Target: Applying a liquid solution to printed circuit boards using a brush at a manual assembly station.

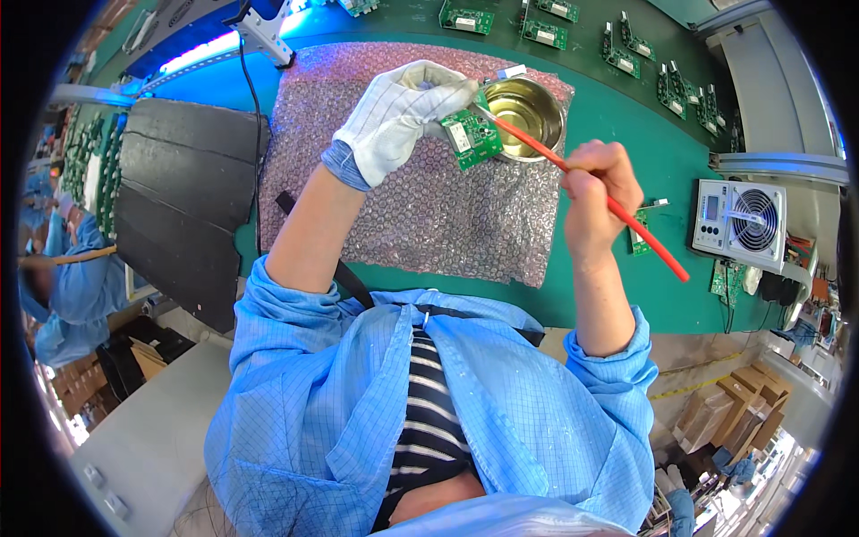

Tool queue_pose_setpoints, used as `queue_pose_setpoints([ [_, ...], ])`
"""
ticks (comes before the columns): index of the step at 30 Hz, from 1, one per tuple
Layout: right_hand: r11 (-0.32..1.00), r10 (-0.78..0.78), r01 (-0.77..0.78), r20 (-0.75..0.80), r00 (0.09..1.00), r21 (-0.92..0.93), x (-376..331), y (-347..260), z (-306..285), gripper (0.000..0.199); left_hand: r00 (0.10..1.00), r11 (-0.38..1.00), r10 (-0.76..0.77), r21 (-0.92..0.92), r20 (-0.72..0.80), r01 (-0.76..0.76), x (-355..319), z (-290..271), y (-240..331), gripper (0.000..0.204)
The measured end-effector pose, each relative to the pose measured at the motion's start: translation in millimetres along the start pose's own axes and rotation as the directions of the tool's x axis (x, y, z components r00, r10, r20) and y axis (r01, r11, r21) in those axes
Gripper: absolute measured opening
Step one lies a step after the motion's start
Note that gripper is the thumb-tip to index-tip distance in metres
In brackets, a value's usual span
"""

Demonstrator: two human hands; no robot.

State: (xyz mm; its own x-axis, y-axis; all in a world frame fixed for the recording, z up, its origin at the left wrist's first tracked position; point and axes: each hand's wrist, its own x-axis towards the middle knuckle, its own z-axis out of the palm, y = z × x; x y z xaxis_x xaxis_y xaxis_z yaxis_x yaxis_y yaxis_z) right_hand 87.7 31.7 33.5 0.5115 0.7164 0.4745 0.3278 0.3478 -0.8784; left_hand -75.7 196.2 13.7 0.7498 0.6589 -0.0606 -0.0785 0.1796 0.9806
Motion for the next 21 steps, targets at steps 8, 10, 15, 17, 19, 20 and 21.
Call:
queue_pose_setpoints([
  [8, 0.987, -0.123, 0.130, 0.075, 0.990, -0.098, -1, -9, -4, 0.006, 0.999, 0.995, 0.026, 0.102, -0.040, -0.022, -2, 3, 4, 0.041],
  [10, 0.984, -0.119, 0.121, 0.023, 0.993, -0.127, -1, -5, 1, 0.007, 0.998, 0.990, 0.053, 0.132, -0.034, -0.048, -1, 4, 4, 0.041],
  [15, 0.965, -0.076, 0.113, 0.160, 0.984, -0.236, -6, -4, -11, 0.006, 0.998, 0.997, 0.033, 0.064, -0.061, -0.029, -2, -1, 4, 0.035],
  [17, 0.987, -0.081, 0.092, 0.086, 0.993, -0.133, -9, -3, -17, 0.005, 0.999, 0.999, 0.034, 0.022, -0.042, -0.033, -2, -3, 3, 0.034],
  [19, 0.996, -0.065, 0.070, 0.069, 0.995, -0.062, -11, -3, -20, 0.004, 0.999, 0.999, 0.034, -0.017, -0.031, -0.034, -1, -5, 1, 0.033],
  [20, 0.990, -0.042, 0.053, 0.087, 0.995, -0.127, -11, -3, -22, 0.004, 0.999, 0.999, 0.019, -0.042, -0.027, -0.020, 0, -5, 1, 0.029],
  [21, 0.975, 0.015, 0.021, 0.157, 0.988, -0.223, -11, -3, -23, 0.005, 1.000, 0.998, 0.005, -0.064, -0.022, -0.007, 0, -6, 1, 0.027],
])
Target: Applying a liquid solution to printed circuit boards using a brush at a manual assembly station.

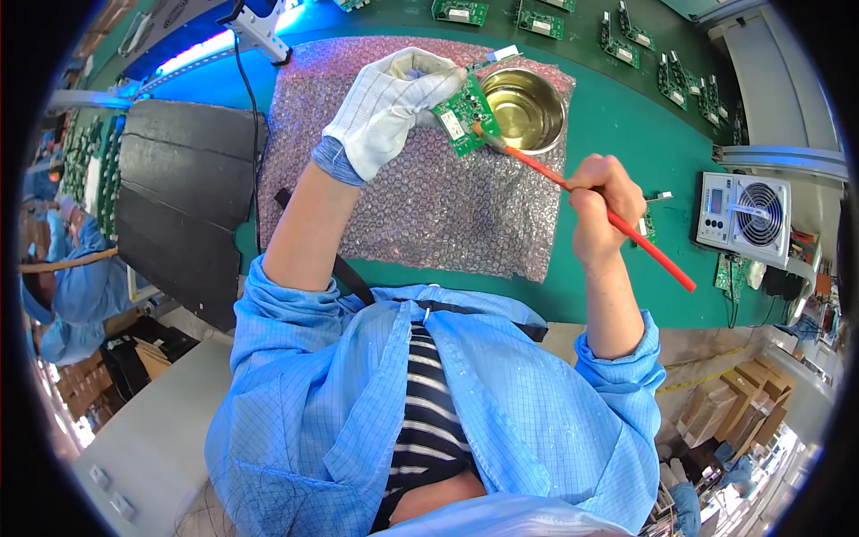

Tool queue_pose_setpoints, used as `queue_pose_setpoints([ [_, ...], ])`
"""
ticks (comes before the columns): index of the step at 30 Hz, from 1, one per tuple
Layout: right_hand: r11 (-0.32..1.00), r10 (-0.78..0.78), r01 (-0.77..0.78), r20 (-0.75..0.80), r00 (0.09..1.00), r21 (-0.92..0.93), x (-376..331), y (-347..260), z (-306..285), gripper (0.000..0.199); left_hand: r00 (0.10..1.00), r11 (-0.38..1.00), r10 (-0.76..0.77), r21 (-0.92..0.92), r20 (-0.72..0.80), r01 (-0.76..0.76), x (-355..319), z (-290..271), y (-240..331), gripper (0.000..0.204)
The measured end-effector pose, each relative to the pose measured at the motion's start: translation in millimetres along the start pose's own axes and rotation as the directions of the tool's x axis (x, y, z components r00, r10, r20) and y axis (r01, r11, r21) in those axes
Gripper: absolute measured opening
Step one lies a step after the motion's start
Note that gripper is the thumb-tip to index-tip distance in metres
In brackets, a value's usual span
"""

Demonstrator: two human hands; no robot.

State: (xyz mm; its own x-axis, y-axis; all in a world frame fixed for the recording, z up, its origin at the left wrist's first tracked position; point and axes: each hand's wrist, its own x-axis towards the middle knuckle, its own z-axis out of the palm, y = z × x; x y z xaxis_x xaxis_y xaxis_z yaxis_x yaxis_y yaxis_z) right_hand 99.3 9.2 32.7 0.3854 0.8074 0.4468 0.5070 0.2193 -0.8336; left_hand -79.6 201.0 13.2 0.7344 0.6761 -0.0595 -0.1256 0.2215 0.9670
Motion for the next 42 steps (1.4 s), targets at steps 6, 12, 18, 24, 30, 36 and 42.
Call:
queue_pose_setpoints([
  [6, 0.967, 0.051, -0.008, -0.167, 0.985, 0.253, 11, 4, -7, 0.003, 1.000, 1.000, 0.014, 0.024, 0.023, -0.015, -2, 3, 4, 0.032],
  [12, 0.910, 0.196, -0.161, -0.056, 0.979, 0.382, 14, 14, -6, 0.006, 0.999, 0.997, -0.025, 0.070, 0.036, 0.022, -7, 4, 9, 0.030],
  [18, 0.943, 0.219, -0.184, -0.103, 0.970, 0.276, 4, 16, 2, 0.006, 0.999, 0.994, 0.019, -0.106, 0.042, -0.014, -3, -3, 1, 0.028],
  [24, 0.949, 0.198, -0.103, -0.306, 0.931, 0.299, -5, 12, 13, 0.008, 0.998, 0.983, 0.027, -0.182, -0.053, -0.036, -3, -6, -7, 0.026],
  [30, 0.955, 0.118, -0.029, -0.289, 0.950, 0.294, -9, 6, 22, 0.007, 0.991, 0.981, 0.021, -0.189, -0.130, -0.046, -3, -3, -7, 0.027],
  [36, 0.976, 0.104, -0.051, -0.245, 0.964, 0.214, -6, 7, 25, 0.008, 0.983, 0.973, 0.063, -0.208, -0.175, -0.099, -4, 2, -2, 0.029],
  [42, 0.976, 0.116, -0.064, -0.244, 0.963, 0.209, -8, 9, 28, 0.006, 0.974, 0.982, 0.044, -0.171, -0.221, -0.083, 0, -1, -3, 0.031],
])
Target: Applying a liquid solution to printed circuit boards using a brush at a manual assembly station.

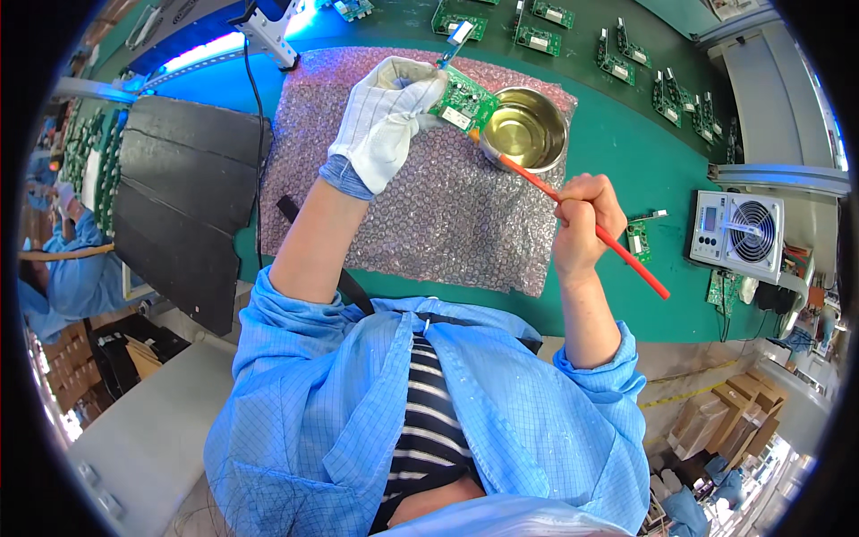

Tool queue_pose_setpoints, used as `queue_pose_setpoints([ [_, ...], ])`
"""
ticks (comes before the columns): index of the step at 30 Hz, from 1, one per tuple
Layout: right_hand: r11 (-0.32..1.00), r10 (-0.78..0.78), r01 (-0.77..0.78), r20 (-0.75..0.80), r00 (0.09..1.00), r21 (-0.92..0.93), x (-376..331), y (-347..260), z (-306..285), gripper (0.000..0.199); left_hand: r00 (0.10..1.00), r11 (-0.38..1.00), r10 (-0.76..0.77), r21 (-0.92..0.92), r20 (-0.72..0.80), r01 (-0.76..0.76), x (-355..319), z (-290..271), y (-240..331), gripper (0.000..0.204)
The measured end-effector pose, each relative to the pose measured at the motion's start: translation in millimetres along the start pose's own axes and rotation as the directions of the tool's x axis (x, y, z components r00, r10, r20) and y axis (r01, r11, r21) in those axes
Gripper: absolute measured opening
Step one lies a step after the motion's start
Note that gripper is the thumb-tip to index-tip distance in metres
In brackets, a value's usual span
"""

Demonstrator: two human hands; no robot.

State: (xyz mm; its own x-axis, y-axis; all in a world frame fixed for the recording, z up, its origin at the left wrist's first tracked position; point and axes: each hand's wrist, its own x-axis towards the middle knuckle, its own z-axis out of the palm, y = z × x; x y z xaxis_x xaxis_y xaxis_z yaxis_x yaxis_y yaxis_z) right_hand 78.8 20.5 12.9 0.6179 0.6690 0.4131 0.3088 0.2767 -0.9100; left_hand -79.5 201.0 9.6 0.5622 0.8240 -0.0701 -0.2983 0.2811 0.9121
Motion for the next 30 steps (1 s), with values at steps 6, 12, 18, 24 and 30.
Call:
queue_pose_setpoints([
  [6, 0.998, 0.015, -0.014, -0.015, 1.000, 0.060, 4, 4, -6, 0.005, 0.962, 0.917, 0.265, 0.328, -0.068, -0.229, 45, -22, 1, 0.039],
  [12, 0.943, 0.246, -0.183, -0.211, 0.946, 0.278, 2, 11, -29, 0.005, 0.907, 0.286, 0.421, 0.947, 0.011, -0.144, 175, -86, 16, 0.045],
  [18, 0.885, 0.402, -0.281, -0.302, 0.864, 0.372, 2, 28, -46, 0.005, 0.956, -0.077, 0.282, 0.995, 0.077, -0.057, 259, -107, 17, 0.027],
  [24, 0.885, 0.415, -0.307, -0.297, 0.860, 0.349, 7, 35, -50, 0.004, 0.930, -0.663, 0.126, 0.726, 0.347, -0.181, 237, -61, 3, 0.030],
  [30, 0.887, 0.430, -0.359, -0.236, 0.871, 0.289, 15, 42, -44, 0.010, 0.937, -0.435, 0.301, 0.900, 0.177, -0.030, 205, -31, -36, 0.025],
])
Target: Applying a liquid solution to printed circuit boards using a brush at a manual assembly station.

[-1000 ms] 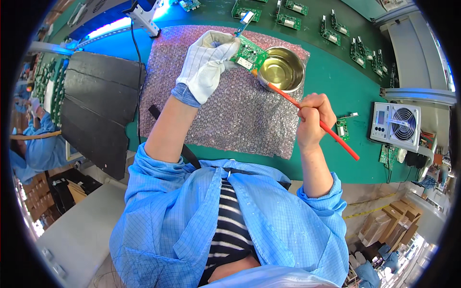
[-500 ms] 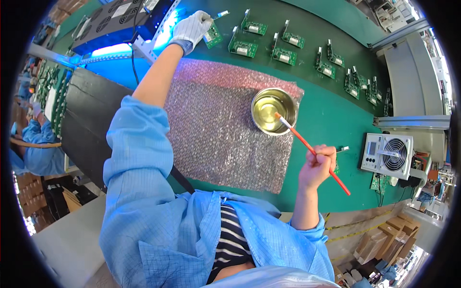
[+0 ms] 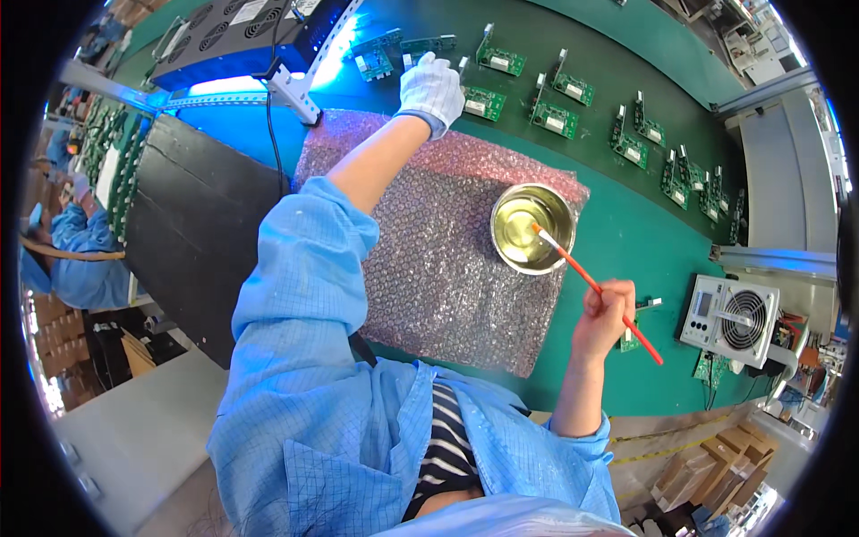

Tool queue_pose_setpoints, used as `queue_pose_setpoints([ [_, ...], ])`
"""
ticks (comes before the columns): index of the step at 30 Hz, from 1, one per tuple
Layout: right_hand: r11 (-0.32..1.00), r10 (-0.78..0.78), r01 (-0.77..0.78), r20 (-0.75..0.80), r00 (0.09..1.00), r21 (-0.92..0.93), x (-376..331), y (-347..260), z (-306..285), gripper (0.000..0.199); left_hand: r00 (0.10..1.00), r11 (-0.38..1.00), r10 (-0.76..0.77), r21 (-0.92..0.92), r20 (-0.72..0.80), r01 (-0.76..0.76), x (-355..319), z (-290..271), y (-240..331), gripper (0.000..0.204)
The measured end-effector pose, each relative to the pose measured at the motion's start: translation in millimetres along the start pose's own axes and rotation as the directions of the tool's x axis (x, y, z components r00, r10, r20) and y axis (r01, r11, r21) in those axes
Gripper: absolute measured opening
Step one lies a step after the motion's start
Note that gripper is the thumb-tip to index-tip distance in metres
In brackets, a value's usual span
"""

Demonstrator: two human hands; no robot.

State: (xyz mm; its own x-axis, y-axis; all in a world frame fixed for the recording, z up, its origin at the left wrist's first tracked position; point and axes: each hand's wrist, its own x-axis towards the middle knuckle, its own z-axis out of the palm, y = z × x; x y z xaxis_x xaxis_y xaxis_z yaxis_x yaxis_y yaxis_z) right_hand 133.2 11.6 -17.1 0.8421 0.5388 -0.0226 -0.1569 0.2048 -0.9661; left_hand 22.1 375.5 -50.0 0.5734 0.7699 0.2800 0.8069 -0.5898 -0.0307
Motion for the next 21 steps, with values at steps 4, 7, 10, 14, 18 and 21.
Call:
queue_pose_setpoints([
  [4, 0.966, -0.042, 0.054, 0.053, 0.998, -0.251, 6, 2, -3, 0.014, 0.996, 0.992, 0.083, -0.099, 0.016, -0.081, -19, -16, -13, 0.024],
  [7, 0.939, -0.030, 0.045, 0.047, 0.998, -0.342, 11, 7, -5, 0.013, 0.857, -0.210, -0.139, -0.860, 0.497, 0.465, -66, -36, -20, 0.017],
  [10, 0.932, -0.027, 0.067, 0.115, 0.993, -0.356, 14, 14, -4, 0.010, 0.888, -0.484, 0.029, -0.771, 0.458, 0.414, -111, -59, -34, 0.022],
  [14, 0.922, -0.051, 0.102, 0.144, 0.988, -0.372, 13, 12, -3, 0.010, 0.904, -0.542, 0.110, -0.738, 0.413, 0.403, -143, -77, -41, 0.015],
  [18, 0.934, -0.070, 0.094, 0.082, 0.994, -0.344, 10, -10, -13, 0.010, 0.890, -0.655, 0.166, -0.627, 0.425, 0.422, -155, -87, -33, 0.011],
  [21, 0.939, -0.069, 0.072, 0.021, 0.997, -0.335, 11, -28, -24, 0.011, 0.891, -0.704, 0.250, -0.561, 0.379, 0.436, -156, -92, -23, 0.012],
])
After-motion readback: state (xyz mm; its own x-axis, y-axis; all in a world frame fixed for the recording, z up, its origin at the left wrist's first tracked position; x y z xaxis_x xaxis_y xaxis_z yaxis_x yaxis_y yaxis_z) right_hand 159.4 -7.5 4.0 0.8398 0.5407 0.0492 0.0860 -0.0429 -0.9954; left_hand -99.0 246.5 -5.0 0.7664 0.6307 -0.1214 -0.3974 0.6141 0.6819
